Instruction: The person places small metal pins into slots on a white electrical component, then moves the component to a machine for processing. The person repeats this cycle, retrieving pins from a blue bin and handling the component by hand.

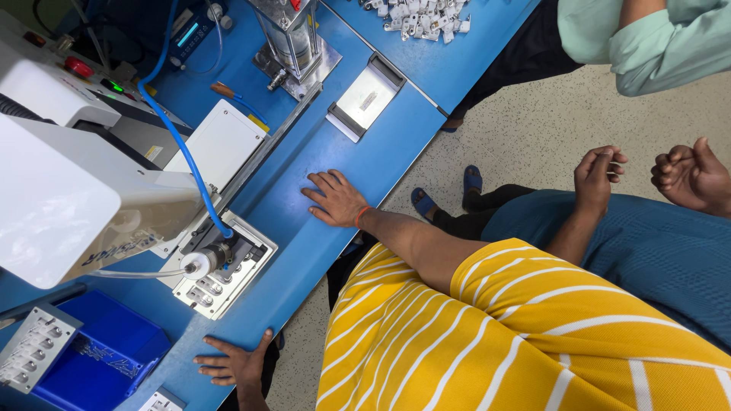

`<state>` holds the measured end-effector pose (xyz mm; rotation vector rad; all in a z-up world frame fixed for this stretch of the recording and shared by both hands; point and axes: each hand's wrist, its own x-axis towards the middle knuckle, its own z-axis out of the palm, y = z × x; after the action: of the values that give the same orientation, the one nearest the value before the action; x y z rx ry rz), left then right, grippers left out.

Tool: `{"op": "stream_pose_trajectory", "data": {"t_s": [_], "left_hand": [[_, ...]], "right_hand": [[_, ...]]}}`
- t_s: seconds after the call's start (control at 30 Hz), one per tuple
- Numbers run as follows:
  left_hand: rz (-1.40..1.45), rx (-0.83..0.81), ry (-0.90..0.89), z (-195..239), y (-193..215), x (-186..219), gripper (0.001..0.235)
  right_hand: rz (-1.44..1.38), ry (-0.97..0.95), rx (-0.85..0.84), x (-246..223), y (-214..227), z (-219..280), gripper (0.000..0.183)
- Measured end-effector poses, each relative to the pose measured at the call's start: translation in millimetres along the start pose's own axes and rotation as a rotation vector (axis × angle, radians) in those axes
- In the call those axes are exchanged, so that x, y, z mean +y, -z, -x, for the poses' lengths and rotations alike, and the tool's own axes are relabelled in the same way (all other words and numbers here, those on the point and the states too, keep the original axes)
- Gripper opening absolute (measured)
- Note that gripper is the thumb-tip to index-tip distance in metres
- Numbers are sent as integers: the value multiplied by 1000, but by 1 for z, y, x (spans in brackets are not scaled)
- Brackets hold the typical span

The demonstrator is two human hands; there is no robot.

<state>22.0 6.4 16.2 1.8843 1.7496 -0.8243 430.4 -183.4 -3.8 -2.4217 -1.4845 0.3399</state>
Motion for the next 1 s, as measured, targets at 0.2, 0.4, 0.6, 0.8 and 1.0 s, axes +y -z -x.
{"op": "stream_pose_trajectory", "data": {"t_s": [0.2,0.4,0.6,0.8,1.0], "left_hand": [[11,3,3,1,0,1,163],[26,2,2,1,-1,1,164],[33,-3,8,2,0,1,164],[33,-4,4,2,-1,1,164],[12,-11,10,1,-1,1,163]], "right_hand": [[0,-3,-19,2,-1,0,54],[12,3,2,1,-3,0,54],[27,-7,-50,1,-3,-1,55],[33,-9,-46,2,-4,-1,55],[9,-16,-52,2,-3,0,55]]}}
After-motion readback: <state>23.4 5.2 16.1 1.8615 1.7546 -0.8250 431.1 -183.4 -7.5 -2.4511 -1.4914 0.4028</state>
